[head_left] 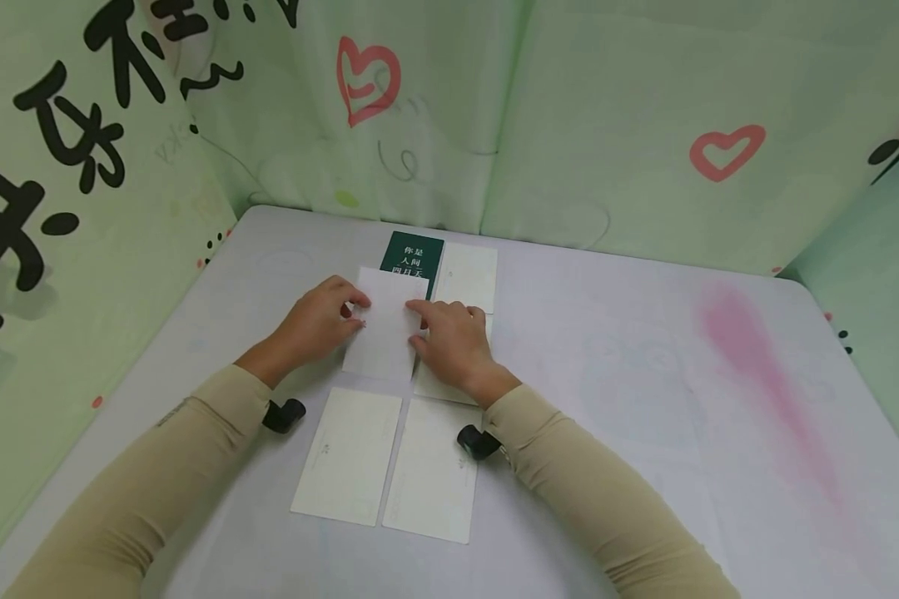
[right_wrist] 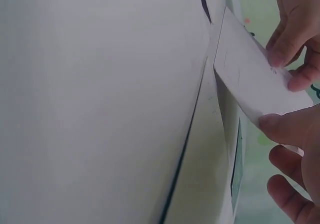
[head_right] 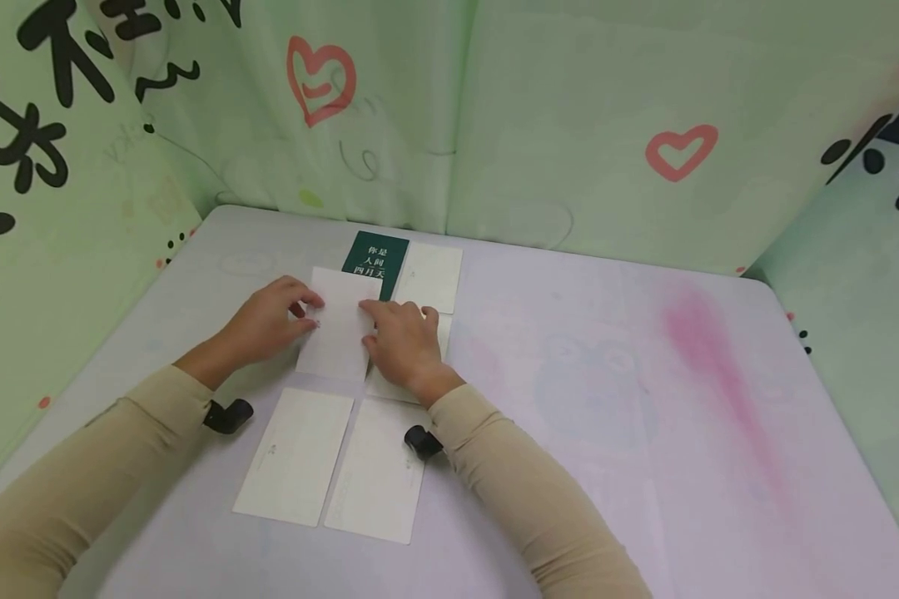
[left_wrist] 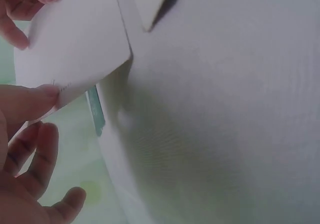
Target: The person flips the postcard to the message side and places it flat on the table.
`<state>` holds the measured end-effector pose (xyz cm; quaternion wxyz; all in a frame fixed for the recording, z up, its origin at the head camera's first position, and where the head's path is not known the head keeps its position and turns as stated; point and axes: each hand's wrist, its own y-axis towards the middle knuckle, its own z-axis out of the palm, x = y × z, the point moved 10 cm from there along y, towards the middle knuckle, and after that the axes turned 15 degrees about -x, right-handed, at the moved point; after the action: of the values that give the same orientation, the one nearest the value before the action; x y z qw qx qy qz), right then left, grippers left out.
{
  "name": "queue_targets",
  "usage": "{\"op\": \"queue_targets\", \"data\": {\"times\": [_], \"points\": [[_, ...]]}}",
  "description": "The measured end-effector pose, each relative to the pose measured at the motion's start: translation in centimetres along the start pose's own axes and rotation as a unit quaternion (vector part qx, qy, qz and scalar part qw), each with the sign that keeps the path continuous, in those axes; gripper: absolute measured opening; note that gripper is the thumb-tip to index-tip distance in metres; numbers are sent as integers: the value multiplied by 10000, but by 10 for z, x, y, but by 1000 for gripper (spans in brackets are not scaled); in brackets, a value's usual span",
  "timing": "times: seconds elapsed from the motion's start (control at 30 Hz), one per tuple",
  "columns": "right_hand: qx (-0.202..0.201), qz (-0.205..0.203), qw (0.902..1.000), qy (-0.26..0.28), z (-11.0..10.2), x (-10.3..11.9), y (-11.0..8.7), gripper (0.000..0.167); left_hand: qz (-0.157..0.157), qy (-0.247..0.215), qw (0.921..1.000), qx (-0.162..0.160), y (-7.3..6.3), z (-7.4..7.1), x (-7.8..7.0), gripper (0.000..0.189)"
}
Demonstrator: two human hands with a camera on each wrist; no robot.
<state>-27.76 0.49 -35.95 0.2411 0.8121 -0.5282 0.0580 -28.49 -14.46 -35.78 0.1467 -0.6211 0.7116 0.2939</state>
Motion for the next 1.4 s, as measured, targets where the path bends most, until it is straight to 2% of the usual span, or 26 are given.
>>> {"op": "queue_targets", "data": {"times": [0.17, 0.33, 0.73, 1.13, 1.2, 1.4], "points": [[253, 155, 9995, -75, 8, -4, -1, 47, -206, 303, 9989, 303, 1, 11, 9, 28], [443, 231, 9984, -259, 17, -7, -3, 49, -247, 631, 9965, 493, 1, 21, 13, 34], [956, 182, 9944, -412, 26, -4, -8, 48, -512, 935, 9904, 880, -5, 33, 20, 34], [1072, 209, 9931, -437, 27, -5, -9, 48, -820, 955, 9852, 1159, -6, 39, 24, 37], [1050, 190, 9931, -480, 27, -5, -9, 48, -798, 1001, 9848, 1177, -6, 40, 24, 37], [1042, 16, 9924, -654, 28, -5, -7, 47, -385, 1393, 9817, 1241, -6, 40, 16, 35]]}}
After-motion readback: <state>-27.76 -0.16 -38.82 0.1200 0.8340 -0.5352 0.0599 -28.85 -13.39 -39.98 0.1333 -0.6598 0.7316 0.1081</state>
